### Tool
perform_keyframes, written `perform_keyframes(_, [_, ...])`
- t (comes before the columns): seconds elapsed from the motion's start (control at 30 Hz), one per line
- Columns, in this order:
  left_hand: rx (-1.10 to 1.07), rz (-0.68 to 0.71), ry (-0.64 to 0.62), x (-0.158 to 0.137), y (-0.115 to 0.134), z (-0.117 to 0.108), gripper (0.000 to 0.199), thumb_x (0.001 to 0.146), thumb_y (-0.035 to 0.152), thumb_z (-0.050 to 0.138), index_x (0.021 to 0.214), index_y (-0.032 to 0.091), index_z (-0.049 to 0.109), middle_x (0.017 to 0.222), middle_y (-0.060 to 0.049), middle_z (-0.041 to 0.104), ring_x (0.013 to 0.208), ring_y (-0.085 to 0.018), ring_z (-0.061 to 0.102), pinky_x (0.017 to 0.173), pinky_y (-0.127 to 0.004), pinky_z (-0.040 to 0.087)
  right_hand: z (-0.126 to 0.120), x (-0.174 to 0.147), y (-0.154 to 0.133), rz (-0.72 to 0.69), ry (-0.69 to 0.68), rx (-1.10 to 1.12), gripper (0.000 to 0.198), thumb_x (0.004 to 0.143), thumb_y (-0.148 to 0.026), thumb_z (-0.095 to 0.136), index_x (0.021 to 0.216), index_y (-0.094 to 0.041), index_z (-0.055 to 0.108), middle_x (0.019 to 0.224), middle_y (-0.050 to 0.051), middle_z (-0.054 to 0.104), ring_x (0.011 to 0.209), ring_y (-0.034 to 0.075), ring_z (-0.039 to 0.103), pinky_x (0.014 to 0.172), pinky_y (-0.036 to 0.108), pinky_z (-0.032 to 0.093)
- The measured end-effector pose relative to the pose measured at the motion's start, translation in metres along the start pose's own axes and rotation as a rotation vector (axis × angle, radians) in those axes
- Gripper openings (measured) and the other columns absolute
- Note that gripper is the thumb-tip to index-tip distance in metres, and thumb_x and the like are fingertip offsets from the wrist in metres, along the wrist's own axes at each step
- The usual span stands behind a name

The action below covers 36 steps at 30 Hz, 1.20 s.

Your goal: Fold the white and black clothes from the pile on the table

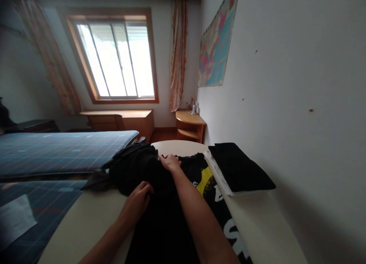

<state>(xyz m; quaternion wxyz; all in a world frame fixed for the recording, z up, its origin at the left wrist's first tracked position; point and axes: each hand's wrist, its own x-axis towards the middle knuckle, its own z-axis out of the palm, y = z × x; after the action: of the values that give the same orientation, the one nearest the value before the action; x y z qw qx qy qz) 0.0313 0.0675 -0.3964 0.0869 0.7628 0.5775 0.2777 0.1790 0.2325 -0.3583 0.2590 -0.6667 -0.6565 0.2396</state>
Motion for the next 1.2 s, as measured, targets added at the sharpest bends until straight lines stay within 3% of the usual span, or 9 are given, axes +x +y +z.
perform_keyframes(0.1, [-0.011, -0.002, 0.006, 0.000, 0.000, 0.001, 0.028, 0.081, -0.001, 0.044, 0.088, 0.022, 0.058, 0.100, -0.004, 0.059, 0.092, -0.018, 0.061, 0.084, -0.029, 0.047, 0.008, 0.012, -0.002, 0.013, -0.056, 0.013, 0.038, 0.084, -0.055, 0.060, 0.086, -0.020, 0.075, 0.105, 0.015, 0.074, 0.109, 0.036, 0.064, 0.094, 0.049, 0.043])
perform_keyframes(0.17, [-0.019, -0.007, 0.017, 0.001, -0.001, 0.002, 0.028, 0.080, -0.002, 0.043, 0.087, 0.021, 0.057, 0.100, -0.004, 0.059, 0.091, -0.018, 0.061, 0.083, -0.029, 0.047, 0.011, 0.017, -0.002, -0.002, -0.058, 0.043, 0.033, 0.088, -0.046, 0.056, 0.084, -0.019, 0.074, 0.103, 0.014, 0.074, 0.105, 0.033, 0.066, 0.092, 0.045, 0.045])
perform_keyframes(0.37, [-0.046, -0.035, 0.063, 0.001, -0.002, 0.006, 0.026, 0.082, -0.002, 0.042, 0.082, 0.021, 0.054, 0.106, -0.006, 0.060, 0.090, -0.017, 0.062, 0.082, -0.029, 0.048, 0.020, 0.021, 0.004, -0.076, 0.007, 0.142, 0.028, 0.094, -0.025, 0.047, 0.111, -0.014, 0.068, 0.106, 0.012, 0.073, 0.097, 0.020, 0.068, 0.084, 0.028, 0.049])
perform_keyframes(0.47, [-0.037, -0.064, 0.050, 0.001, -0.002, 0.007, 0.027, 0.083, -0.002, 0.042, 0.087, 0.021, 0.057, 0.108, -0.007, 0.061, 0.096, -0.019, 0.063, 0.087, -0.031, 0.048, 0.025, 0.015, 0.011, -0.106, 0.001, 0.142, 0.037, 0.090, -0.021, 0.054, 0.126, -0.017, 0.059, 0.101, 0.008, 0.073, 0.089, 0.018, 0.069, 0.081, 0.028, 0.050])
perform_keyframes(0.63, [-0.009, -0.062, 0.020, 0.000, 0.004, 0.003, 0.028, 0.083, -0.001, 0.042, 0.085, 0.022, 0.058, 0.102, -0.005, 0.064, 0.096, -0.019, 0.063, 0.088, -0.030, 0.048, 0.024, 0.005, 0.017, -0.182, 0.002, 0.089, 0.045, 0.087, -0.014, 0.055, 0.129, -0.028, 0.055, 0.110, 0.003, 0.070, 0.103, 0.019, 0.066, 0.089, 0.032, 0.046])
perform_keyframes(0.9, [0.030, -0.063, 0.009, -0.002, 0.009, 0.003, 0.029, 0.084, -0.001, 0.042, 0.087, 0.022, 0.059, 0.110, -0.005, 0.065, 0.101, -0.019, 0.063, 0.089, -0.030, 0.048, 0.021, -0.008, 0.012, -0.284, -0.007, -0.046, 0.045, 0.090, -0.023, 0.055, 0.134, -0.032, 0.050, 0.130, 0.005, 0.061, 0.118, 0.022, 0.058, 0.093, 0.037, 0.042])
perform_keyframes(1.2, [0.057, -0.051, -0.028, -0.003, 0.013, 0.001, 0.026, 0.086, -0.001, 0.041, 0.082, 0.021, 0.055, 0.117, -0.005, 0.064, 0.101, -0.019, 0.062, 0.085, -0.030, 0.047, 0.014, 0.003, -0.001, -0.269, 0.002, -0.100, 0.039, 0.099, -0.039, 0.043, 0.134, -0.030, 0.057, 0.124, 0.007, 0.069, 0.117, 0.026, 0.060, 0.097, 0.040, 0.041])
